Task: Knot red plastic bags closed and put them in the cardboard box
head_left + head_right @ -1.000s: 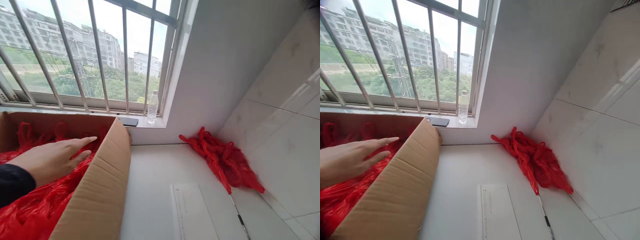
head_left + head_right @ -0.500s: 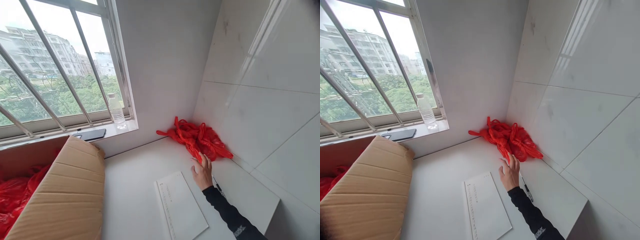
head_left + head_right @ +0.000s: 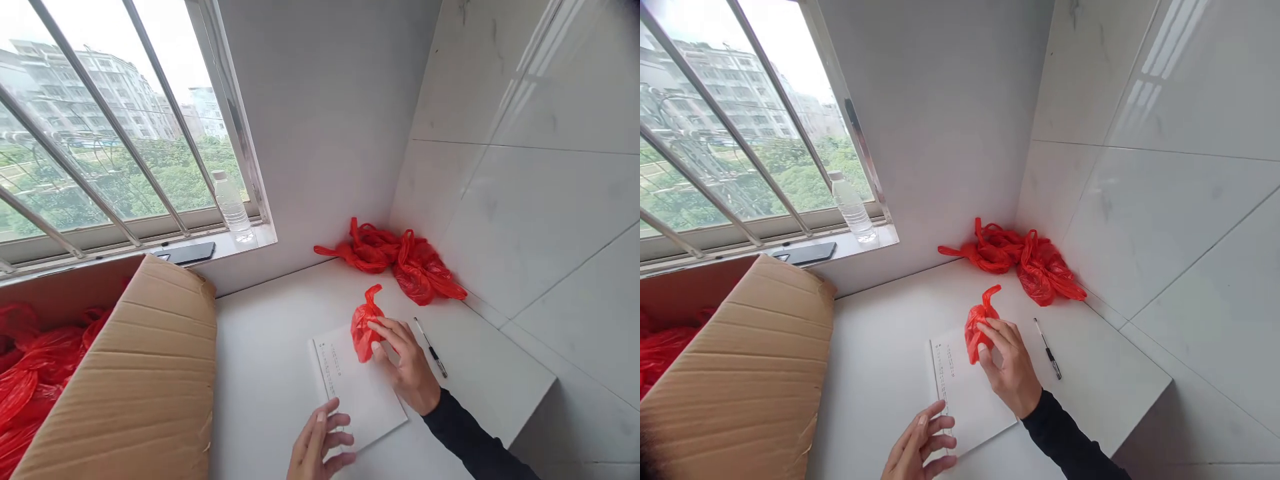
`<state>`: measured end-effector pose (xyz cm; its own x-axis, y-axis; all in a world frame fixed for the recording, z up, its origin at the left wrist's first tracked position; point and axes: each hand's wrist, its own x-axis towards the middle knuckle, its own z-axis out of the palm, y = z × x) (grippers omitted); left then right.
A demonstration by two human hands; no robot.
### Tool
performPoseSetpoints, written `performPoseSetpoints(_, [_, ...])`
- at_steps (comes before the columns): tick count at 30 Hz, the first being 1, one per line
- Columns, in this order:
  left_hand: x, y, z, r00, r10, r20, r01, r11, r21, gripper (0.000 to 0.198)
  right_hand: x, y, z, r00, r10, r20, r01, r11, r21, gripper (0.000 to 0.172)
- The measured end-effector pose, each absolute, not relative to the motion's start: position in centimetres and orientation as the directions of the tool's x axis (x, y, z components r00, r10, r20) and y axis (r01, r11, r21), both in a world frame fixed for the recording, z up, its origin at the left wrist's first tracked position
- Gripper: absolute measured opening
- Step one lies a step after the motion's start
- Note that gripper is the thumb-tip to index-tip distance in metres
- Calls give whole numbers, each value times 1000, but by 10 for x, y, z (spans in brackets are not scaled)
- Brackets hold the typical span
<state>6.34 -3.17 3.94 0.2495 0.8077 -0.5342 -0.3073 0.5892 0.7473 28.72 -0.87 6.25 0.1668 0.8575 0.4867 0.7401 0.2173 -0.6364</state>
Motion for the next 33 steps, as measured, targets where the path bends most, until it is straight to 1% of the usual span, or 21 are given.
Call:
performPoseSetpoints(2, [78,-28,37,355,740,-571,-438,671,598,47,265,-43,71,24,898,439,670,311,-674,38])
performPoseSetpoints(3, [82,-27,38,401,721,-565,-493,689,531,46,256,-59,72,-49,907,417,627,353,-695,39])
performPoseSetpoints(4, [84,-28,39,426,719,-549,-540,689,483,44,248,-73,73,-103,910,401,580,382,-719,39])
performPoseSetpoints(5, [84,-30,41,422,731,-536,-576,673,464,41,242,-86,72,-143,917,373,530,389,-754,38])
performPoseSetpoints(7, [80,-34,42,342,771,-537,-612,617,495,32,236,-102,68,-142,951,273,428,308,-850,30])
performPoseSetpoints(9, [73,-38,42,232,792,-566,-608,572,551,22,238,-106,61,-76,990,121,307,139,-942,23])
performPoseSetpoints(11, [68,-43,42,177,793,-583,-589,560,583,19,243,-99,54,11,1000,-6,173,-8,-985,26])
performPoseSetpoints(13, [65,-46,42,159,797,-583,-577,554,600,18,248,-86,48,101,991,-89,77,-97,-992,31])
performPoseSetpoints(15, [67,-51,44,170,800,-575,-571,556,605,16,249,-73,44,153,977,-150,26,-156,-987,35])
performPoseSetpoints(16, [68,-53,44,187,797,-574,-563,565,602,15,248,-69,42,149,973,-177,-4,-179,-984,39])
performPoseSetpoints(18, [72,-59,44,224,780,-585,-532,600,597,14,246,-64,39,82,968,-236,-113,-226,-967,47])
performPoseSetpoints(19, [73,-62,44,235,768,-597,-509,620,598,14,245,-63,38,38,965,-260,-182,-249,-951,49])
performPoseSetpoints(21, [73,-66,41,237,745,-624,-460,652,603,16,242,-65,37,-25,959,-284,-290,-279,-916,48])
performPoseSetpoints(23, [71,-69,38,227,733,-642,-421,668,613,20,241,-69,36,-29,959,-281,-315,-276,-908,42])
performPoseSetpoints(25, [68,-68,38,216,736,-642,-396,667,631,23,240,-73,36,3,962,-273,-292,-260,-920,35])
performPoseSetpoints(27, [67,-64,40,218,747,-628,-371,658,655,20,240,-75,34,21,961,-277,-275,-261,-925,31])
performPoseSetpoints(30, [69,-57,43,244,762,-600,-342,647,682,18,240,-74,32,26,966,-259,-261,-244,-934,31])
performPoseSetpoints(33, [70,-53,41,248,771,-587,-349,636,688,16,241,-72,31,8,975,-221,-202,-215,-956,36])
